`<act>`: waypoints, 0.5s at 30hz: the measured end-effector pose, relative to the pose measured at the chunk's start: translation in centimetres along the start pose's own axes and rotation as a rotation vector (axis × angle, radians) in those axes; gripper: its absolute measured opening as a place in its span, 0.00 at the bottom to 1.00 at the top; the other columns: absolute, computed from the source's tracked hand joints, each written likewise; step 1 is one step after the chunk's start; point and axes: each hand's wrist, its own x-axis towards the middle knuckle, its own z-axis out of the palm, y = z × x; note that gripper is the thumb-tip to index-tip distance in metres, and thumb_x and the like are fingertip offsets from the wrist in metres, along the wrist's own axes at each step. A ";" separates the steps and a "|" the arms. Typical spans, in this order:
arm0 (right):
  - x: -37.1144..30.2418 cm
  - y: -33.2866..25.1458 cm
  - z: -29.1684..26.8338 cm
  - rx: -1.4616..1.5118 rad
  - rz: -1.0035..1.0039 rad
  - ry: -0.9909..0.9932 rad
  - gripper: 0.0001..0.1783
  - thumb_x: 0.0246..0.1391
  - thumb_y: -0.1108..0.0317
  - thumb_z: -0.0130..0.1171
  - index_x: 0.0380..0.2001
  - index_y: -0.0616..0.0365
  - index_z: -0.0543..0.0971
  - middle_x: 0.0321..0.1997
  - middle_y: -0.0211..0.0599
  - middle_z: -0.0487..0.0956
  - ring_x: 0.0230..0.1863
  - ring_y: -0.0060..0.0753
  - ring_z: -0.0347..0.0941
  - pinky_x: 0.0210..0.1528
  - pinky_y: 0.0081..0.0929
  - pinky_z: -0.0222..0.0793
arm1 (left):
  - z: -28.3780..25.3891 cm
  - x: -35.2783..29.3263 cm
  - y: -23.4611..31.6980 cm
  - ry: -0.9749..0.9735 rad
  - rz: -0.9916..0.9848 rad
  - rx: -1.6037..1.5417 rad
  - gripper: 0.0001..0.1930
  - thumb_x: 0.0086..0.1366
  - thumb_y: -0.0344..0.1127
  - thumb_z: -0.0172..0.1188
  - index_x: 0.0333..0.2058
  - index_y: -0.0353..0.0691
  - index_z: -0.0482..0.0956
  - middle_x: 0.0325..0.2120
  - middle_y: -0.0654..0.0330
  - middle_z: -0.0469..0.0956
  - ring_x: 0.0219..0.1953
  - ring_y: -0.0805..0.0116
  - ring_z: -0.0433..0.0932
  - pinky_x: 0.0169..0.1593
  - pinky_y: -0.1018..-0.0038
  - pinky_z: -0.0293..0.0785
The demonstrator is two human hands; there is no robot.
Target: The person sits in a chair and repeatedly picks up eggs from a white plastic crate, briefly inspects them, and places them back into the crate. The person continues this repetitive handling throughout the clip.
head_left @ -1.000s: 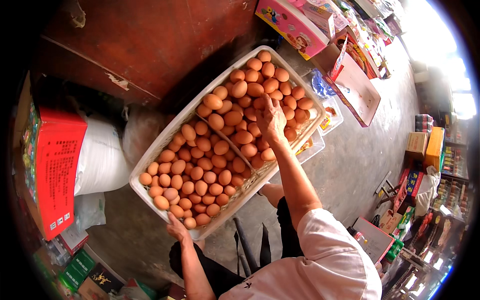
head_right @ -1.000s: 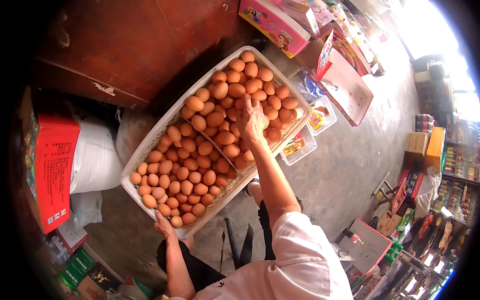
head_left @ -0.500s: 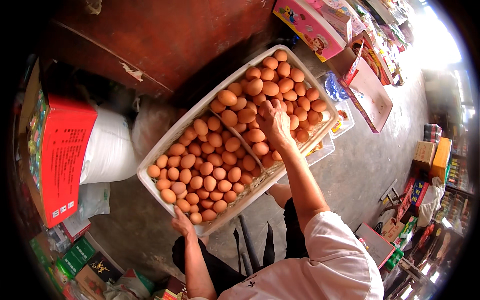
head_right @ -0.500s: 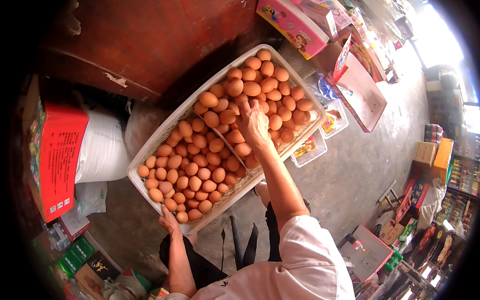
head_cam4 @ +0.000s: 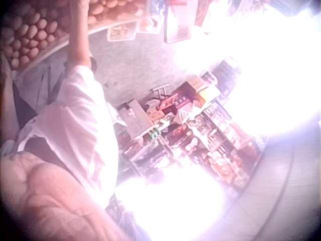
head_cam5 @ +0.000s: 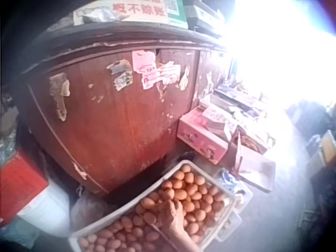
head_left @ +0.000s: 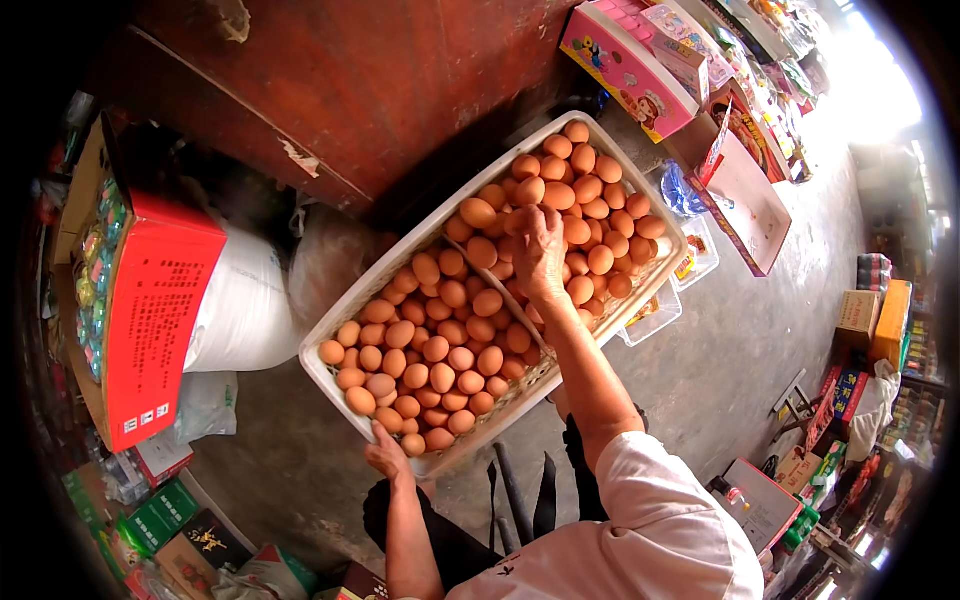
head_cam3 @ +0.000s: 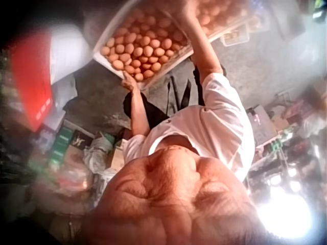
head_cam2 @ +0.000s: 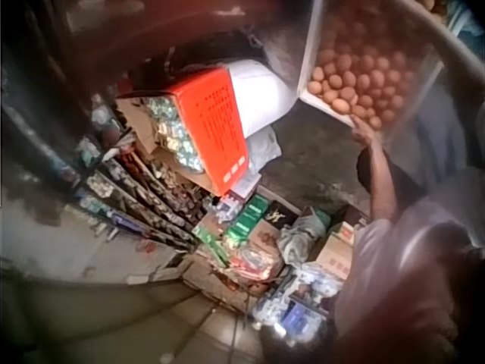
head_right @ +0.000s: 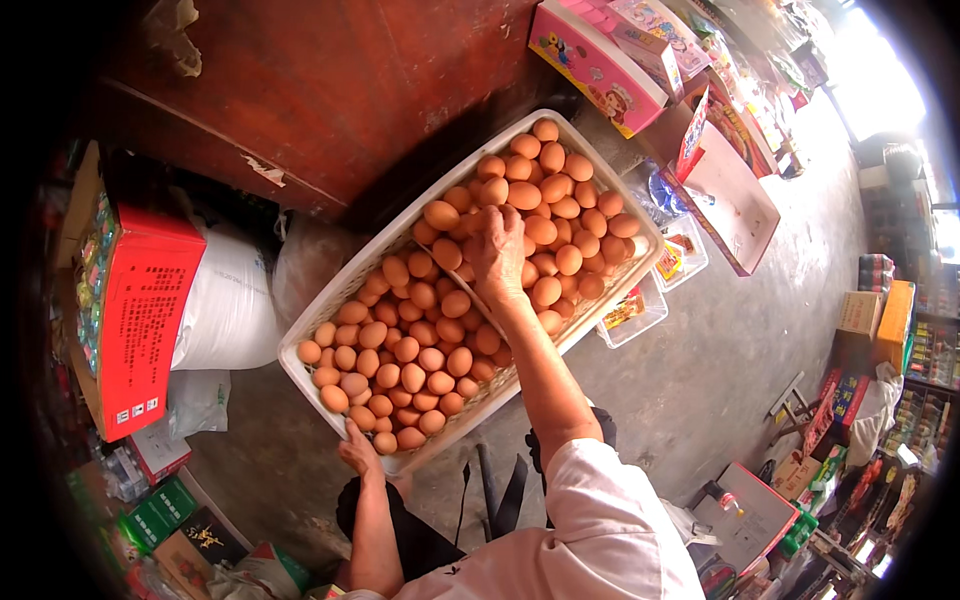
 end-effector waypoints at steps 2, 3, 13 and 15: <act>0.0 0.0 -0.7 -0.083 0.021 0.072 0.14 0.43 0.73 0.56 0.37 0.58 0.69 0.41 0.50 0.70 0.41 0.54 0.68 0.38 0.44 0.69 | -0.2 -0.2 0.7 -0.023 -0.017 -0.014 0.36 0.58 0.59 0.51 0.33 0.18 0.76 0.30 0.34 0.76 0.34 0.43 0.77 0.39 0.55 0.70; -0.1 0.1 -0.8 -0.038 0.101 0.018 0.13 0.44 0.73 0.56 0.36 0.59 0.69 0.38 0.51 0.72 0.39 0.55 0.69 0.36 0.44 0.68 | -0.5 -0.5 1.1 -0.028 -0.020 -0.028 0.37 0.58 0.60 0.51 0.33 0.18 0.76 0.30 0.34 0.76 0.34 0.43 0.77 0.39 0.56 0.70; -0.1 1.8 -0.1 0.104 0.274 -0.019 0.10 0.48 0.68 0.55 0.32 0.62 0.70 0.26 0.52 0.77 0.31 0.54 0.75 0.32 0.41 0.70 | 0.8 -0.8 0.6 0.018 -0.041 -0.042 0.35 0.59 0.57 0.52 0.30 0.16 0.75 0.27 0.35 0.77 0.29 0.46 0.77 0.35 0.57 0.70; 0.4 0.6 -0.6 0.035 0.361 -0.142 0.13 0.48 0.64 0.55 0.32 0.62 0.72 0.27 0.53 0.76 0.31 0.53 0.75 0.31 0.41 0.70 | 0.5 -0.7 0.7 -0.009 -0.009 -0.043 0.34 0.60 0.57 0.51 0.32 0.17 0.76 0.27 0.36 0.77 0.29 0.47 0.77 0.35 0.57 0.71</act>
